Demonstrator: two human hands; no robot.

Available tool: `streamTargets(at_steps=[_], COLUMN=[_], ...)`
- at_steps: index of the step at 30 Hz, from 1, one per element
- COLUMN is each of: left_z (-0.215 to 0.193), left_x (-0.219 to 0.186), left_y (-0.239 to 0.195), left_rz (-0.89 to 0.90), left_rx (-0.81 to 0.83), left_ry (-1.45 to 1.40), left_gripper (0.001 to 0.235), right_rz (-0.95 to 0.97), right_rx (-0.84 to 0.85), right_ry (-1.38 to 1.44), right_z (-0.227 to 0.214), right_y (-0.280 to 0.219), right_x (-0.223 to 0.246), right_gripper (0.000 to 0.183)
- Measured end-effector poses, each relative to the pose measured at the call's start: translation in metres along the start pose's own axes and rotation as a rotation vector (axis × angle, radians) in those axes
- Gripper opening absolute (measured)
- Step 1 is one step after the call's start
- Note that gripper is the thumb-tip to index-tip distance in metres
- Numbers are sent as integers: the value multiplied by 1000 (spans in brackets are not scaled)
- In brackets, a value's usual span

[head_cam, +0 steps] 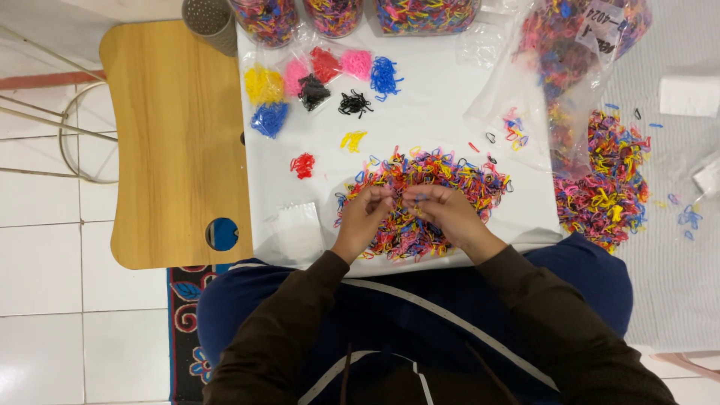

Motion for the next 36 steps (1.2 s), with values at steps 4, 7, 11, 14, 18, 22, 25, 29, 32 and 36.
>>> streamTargets(at_steps=[4,7,11,14,18,22,25,29,32,36], left_z=[5,8,10,13,16,17,16,15,13,10], left_x=[-6,-8,-3,4,12,4,2,15,6,0], left_y=[-5,-9,-8,-8,-8,-12,-12,-8,-9,-8], left_rz=[-19,-17,-29,-59,-130,-181,-161,-176,-197,-216], left_rx=[48,73,78,79,61,40,52,26,-1,-32], left_ry=[-32,-41,-68,-106,-210,-291,-246,-252,-281,-343], left_gripper=[24,24,26,26,27,32,37,33,31,35], right_rz=[7,7,-18,-47,-93,-113,-110,-95,-71,-31], right_rx=[6,-22,-47,-63,-97,-105,-109,-98,-98,-130], right_ry=[-16,-31,-77,-158,-328,-377,-465,-425,-323,-139], right_z=[6,8,11,11,18,19,22,22,20,24], right_y=[-4,-9,-11,-13,-22,-22,-27,-26,-23,-24], right_x=[2,4,9,9,22,25,30,23,19,19], right_gripper=[35,34,32,31,30,29,29,29,30,29])
Point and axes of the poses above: each hand's wrist, its own y-axis towards the middle knuckle, its own z-axis out of the palm, x = y × z, the point moved 4 cm from there along y, towards the middle knuckle, and after that the axes turned 3 degrees about -x, right-handed, at the moved point
